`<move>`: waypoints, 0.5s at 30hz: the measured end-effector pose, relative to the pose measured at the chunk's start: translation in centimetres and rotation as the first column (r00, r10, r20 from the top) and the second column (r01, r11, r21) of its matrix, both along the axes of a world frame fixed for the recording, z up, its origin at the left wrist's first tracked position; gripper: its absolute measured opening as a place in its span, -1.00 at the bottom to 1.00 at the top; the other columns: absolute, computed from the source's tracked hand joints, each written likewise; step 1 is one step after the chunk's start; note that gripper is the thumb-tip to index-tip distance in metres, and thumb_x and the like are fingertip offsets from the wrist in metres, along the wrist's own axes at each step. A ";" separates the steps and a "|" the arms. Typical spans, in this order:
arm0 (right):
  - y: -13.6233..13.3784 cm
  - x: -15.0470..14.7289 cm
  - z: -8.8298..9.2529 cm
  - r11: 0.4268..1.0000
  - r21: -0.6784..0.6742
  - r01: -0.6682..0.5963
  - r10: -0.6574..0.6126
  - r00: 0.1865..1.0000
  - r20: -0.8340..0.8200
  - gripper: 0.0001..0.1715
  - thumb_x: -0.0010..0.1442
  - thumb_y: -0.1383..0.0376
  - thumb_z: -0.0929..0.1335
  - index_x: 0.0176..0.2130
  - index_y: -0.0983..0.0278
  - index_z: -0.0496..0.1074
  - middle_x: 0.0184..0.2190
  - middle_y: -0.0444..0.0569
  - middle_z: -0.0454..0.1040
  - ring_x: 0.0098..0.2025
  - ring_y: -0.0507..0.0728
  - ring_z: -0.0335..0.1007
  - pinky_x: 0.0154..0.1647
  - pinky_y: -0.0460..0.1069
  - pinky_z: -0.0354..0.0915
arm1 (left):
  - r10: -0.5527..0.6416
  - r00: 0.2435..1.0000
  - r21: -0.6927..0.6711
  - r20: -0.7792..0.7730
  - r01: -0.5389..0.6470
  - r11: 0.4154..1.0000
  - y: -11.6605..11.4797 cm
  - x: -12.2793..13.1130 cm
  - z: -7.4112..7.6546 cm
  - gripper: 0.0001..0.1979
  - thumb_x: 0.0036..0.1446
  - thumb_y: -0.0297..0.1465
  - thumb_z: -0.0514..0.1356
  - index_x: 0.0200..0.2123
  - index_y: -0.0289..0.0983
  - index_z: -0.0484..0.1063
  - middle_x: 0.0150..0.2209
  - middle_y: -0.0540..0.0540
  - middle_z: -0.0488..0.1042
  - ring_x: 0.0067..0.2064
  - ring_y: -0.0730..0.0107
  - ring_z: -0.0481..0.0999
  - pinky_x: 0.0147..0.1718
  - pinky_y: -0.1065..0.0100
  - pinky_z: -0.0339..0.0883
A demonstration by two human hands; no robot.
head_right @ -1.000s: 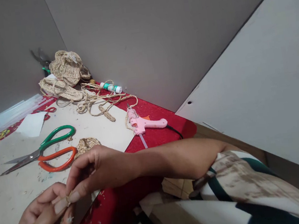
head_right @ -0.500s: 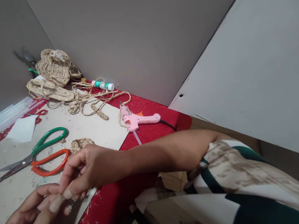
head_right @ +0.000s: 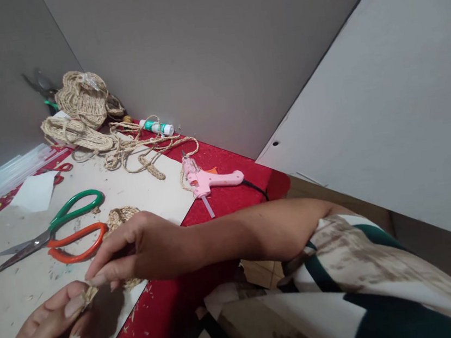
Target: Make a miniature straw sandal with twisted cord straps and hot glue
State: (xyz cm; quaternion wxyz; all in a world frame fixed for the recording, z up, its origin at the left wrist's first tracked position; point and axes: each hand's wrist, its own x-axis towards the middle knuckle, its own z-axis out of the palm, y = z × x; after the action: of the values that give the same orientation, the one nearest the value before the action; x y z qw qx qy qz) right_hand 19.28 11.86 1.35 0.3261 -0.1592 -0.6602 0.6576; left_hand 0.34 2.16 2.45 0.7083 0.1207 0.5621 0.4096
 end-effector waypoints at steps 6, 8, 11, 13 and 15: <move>-0.4 1.0 0.3 0.587 0.809 0.042 -0.056 0.998 -0.012 -0.58 0.42 0.29 0.21 -0.24 0.35 0.61 -0.32 0.03 0.58 -0.22 -0.01 0.51 -0.08 -0.18 0.39 | 0.109 0.991 0.019 0.075 -0.110 0.994 0.5 0.7 0.6 -0.68 -0.23 -0.34 0.53 -0.57 -0.28 0.44 -0.64 0.14 0.13 -0.59 0.69 -0.13 -0.68 0.58 -0.15; -0.5 1.1 0.2 0.437 0.898 0.050 -0.070 0.997 -0.021 -0.54 0.44 0.33 0.15 -0.20 0.37 0.59 -0.31 0.04 0.58 -0.18 0.00 0.51 -0.02 -0.16 0.38 | 0.136 0.988 0.000 0.076 -0.136 0.991 0.4 1.0 0.9 -0.67 -0.27 -0.34 0.55 -0.57 -0.28 0.45 -0.64 0.14 0.13 -0.59 0.69 -0.14 -0.68 0.58 -0.15; -0.5 1.1 -0.3 0.314 0.945 0.087 -0.126 0.991 -0.049 -0.58 0.44 0.37 0.14 -0.11 0.43 0.54 -0.26 0.07 0.57 -0.17 0.02 0.49 -0.01 -0.12 0.38 | 0.111 0.990 -0.002 0.085 -0.112 0.994 0.2 1.4 1.0 -0.68 -0.25 -0.34 0.54 -0.59 -0.29 0.45 -0.64 0.14 0.11 -0.58 0.70 -0.17 -0.67 0.58 -0.18; -0.6 1.1 -0.7 0.292 0.950 0.111 -0.162 0.985 -0.066 -0.62 0.43 0.39 0.15 -0.06 0.47 0.50 -0.23 0.10 0.55 -0.17 0.04 0.47 -0.02 -0.10 0.38 | 0.071 0.993 0.018 0.090 -0.073 0.997 0.0 1.5 0.9 -0.69 -0.21 -0.33 0.52 -0.59 -0.30 0.44 -0.64 0.14 0.12 -0.57 0.70 -0.22 -0.66 0.58 -0.21; -0.6 1.0 -1.0 0.289 0.948 0.131 -0.180 0.980 -0.081 -0.64 0.41 0.42 0.16 -0.06 0.50 0.48 -0.22 0.13 0.54 -0.18 0.06 0.45 -0.03 -0.08 0.38 | 0.045 0.996 0.029 0.081 -0.048 0.998 -0.1 1.5 0.7 -0.70 -0.17 -0.32 0.51 -0.57 -0.30 0.44 -0.63 0.13 0.13 -0.57 0.70 -0.23 -0.66 0.57 -0.22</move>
State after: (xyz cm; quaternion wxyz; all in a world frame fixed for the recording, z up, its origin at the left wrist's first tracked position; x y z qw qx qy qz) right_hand 20.32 11.25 0.33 0.4053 -0.0134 -0.9081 0.1045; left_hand 1.87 2.02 3.13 0.7187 0.1020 0.5292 0.4393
